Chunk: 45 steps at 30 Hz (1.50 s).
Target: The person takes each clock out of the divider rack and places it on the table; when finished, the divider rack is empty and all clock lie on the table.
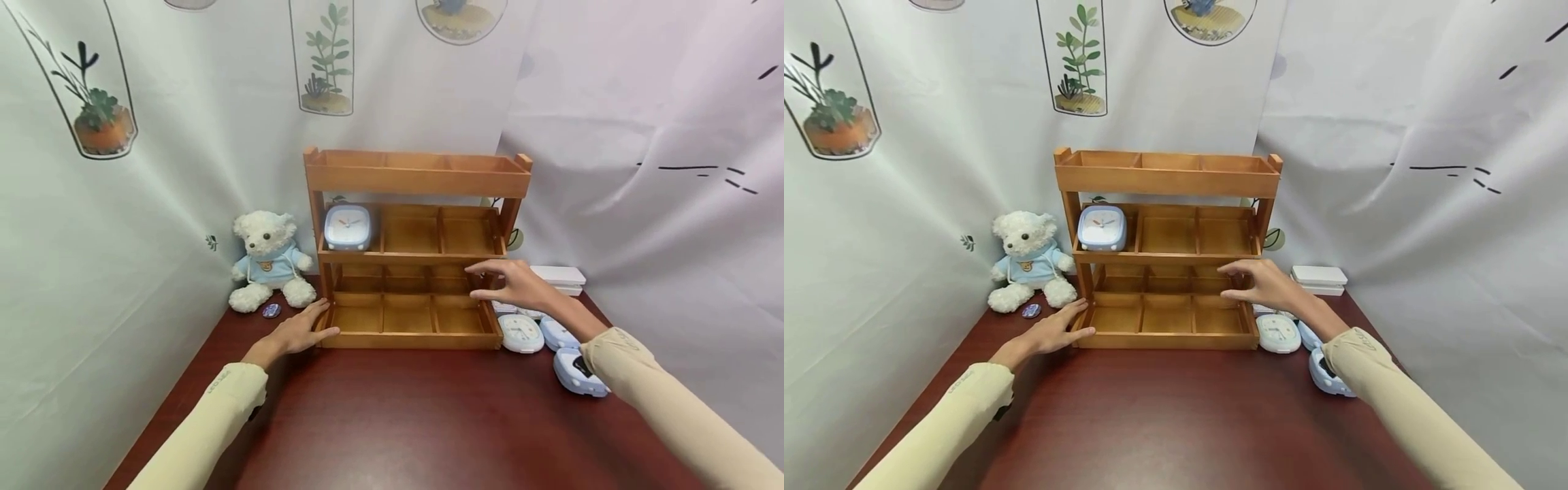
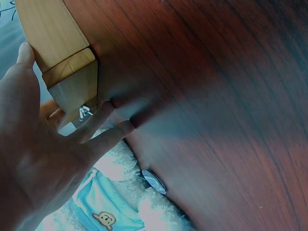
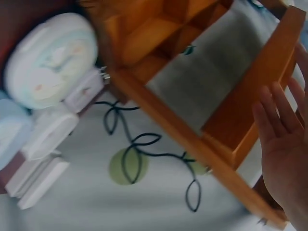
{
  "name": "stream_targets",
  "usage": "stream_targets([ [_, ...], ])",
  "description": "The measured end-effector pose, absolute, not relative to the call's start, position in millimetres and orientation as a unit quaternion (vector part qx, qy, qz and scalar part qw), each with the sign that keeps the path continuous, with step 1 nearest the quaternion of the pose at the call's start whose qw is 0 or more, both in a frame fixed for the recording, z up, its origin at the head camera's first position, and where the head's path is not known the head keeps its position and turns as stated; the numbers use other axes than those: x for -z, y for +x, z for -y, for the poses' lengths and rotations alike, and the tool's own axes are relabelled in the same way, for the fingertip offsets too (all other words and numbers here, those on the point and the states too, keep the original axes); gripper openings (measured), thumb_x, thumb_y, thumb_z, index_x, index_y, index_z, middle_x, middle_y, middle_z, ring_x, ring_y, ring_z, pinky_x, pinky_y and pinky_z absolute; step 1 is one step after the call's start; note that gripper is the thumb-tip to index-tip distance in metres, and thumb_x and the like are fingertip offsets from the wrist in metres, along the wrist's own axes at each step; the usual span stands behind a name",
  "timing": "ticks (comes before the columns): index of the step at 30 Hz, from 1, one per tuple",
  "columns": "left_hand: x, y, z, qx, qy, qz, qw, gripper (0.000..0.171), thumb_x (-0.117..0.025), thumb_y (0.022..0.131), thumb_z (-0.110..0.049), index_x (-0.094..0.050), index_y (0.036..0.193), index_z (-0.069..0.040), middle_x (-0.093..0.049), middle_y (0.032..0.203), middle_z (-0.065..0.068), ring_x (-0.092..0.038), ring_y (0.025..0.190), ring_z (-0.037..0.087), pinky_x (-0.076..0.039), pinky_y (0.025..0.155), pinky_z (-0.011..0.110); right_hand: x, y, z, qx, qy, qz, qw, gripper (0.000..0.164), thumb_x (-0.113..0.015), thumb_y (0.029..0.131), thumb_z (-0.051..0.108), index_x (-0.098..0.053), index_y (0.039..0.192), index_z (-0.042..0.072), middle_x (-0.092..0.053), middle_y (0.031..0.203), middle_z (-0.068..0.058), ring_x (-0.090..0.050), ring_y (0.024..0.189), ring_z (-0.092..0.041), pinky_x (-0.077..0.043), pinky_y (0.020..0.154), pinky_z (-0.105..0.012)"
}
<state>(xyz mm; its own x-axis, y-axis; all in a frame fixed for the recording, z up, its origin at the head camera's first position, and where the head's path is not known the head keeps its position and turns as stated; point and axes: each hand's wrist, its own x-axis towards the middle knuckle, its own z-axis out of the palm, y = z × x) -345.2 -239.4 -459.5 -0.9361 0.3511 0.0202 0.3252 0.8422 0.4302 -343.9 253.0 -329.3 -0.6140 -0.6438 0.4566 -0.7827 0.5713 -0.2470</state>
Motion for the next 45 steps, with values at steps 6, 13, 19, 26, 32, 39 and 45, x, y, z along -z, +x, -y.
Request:
stream_targets([
  [6,462,-342,236,-0.220,0.170,-0.960,0.032,0.088,-0.055,0.101,-0.062,-0.031,0.163,-0.006,-0.023,0.170,0.017,-0.037,0.145,0.051,-0.034,0.110,0.069,315,-357,-223,-0.229,0.406,0.867,0.175,0.047,-0.085,0.090,0.027,-0.072,0.131,0.009,-0.074,0.125,-0.007,-0.071,0.112,-0.025,-0.054,0.091,-0.050],
  [13,463,-342,236,-0.219,0.164,-0.961,0.025,0.084,-0.058,0.101,-0.059,-0.034,0.162,-0.006,-0.025,0.170,0.016,-0.039,0.144,0.051,-0.036,0.109,0.069,299,-369,-190,-0.242,0.403,0.863,0.184,0.049,-0.085,0.089,0.029,-0.071,0.132,0.009,-0.073,0.126,-0.012,-0.069,0.115,-0.028,-0.054,0.096,-0.049],
  [19,461,-341,237,-0.219,0.163,-0.962,0.023,0.083,-0.058,0.102,-0.058,-0.034,0.162,-0.006,-0.025,0.170,0.016,-0.040,0.144,0.050,-0.036,0.109,0.069,289,-381,-164,-0.248,0.418,0.852,0.193,0.050,-0.085,0.089,0.029,-0.071,0.133,0.009,-0.073,0.126,-0.013,-0.069,0.105,-0.031,-0.053,0.093,-0.048],
  [26,458,-340,237,-0.222,0.162,-0.961,0.025,0.086,-0.057,0.101,-0.061,-0.034,0.163,-0.007,-0.024,0.170,0.015,-0.039,0.144,0.051,-0.035,0.109,0.069,278,-390,-132,-0.253,0.421,0.845,0.211,0.055,-0.086,0.088,0.032,-0.069,0.134,0.007,-0.071,0.131,-0.011,-0.065,0.122,-0.028,-0.050,0.103,-0.045],
  [32,461,-339,237,-0.223,0.160,-0.961,0.027,0.084,-0.058,0.101,-0.059,-0.034,0.163,-0.007,-0.025,0.170,0.014,-0.040,0.144,0.050,-0.036,0.109,0.069,275,-397,-105,-0.255,0.431,0.839,0.213,0.058,-0.087,0.087,0.032,-0.067,0.136,0.007,-0.069,0.135,-0.010,-0.062,0.127,-0.027,-0.047,0.109,-0.042],
  [39,462,-338,237,-0.223,0.163,-0.961,0.024,0.085,-0.058,0.101,-0.061,-0.034,0.163,-0.008,-0.025,0.170,0.014,-0.041,0.144,0.048,-0.036,0.109,0.067,275,-400,-80,-0.262,0.418,0.846,0.202,0.060,-0.087,0.087,0.033,-0.066,0.138,0.009,-0.066,0.139,-0.008,-0.058,0.134,-0.026,-0.043,0.113,-0.042],
  [45,461,-340,238,-0.220,0.159,-0.962,0.022,0.083,-0.058,0.102,-0.058,-0.034,0.163,-0.008,-0.025,0.171,0.013,-0.041,0.144,0.048,-0.036,0.109,0.068,276,-407,-59,-0.266,0.427,0.837,0.214,0.064,-0.090,0.083,0.032,-0.066,0.137,0.007,-0.067,0.137,-0.011,-0.060,0.130,-0.029,-0.046,0.110,-0.044],
])
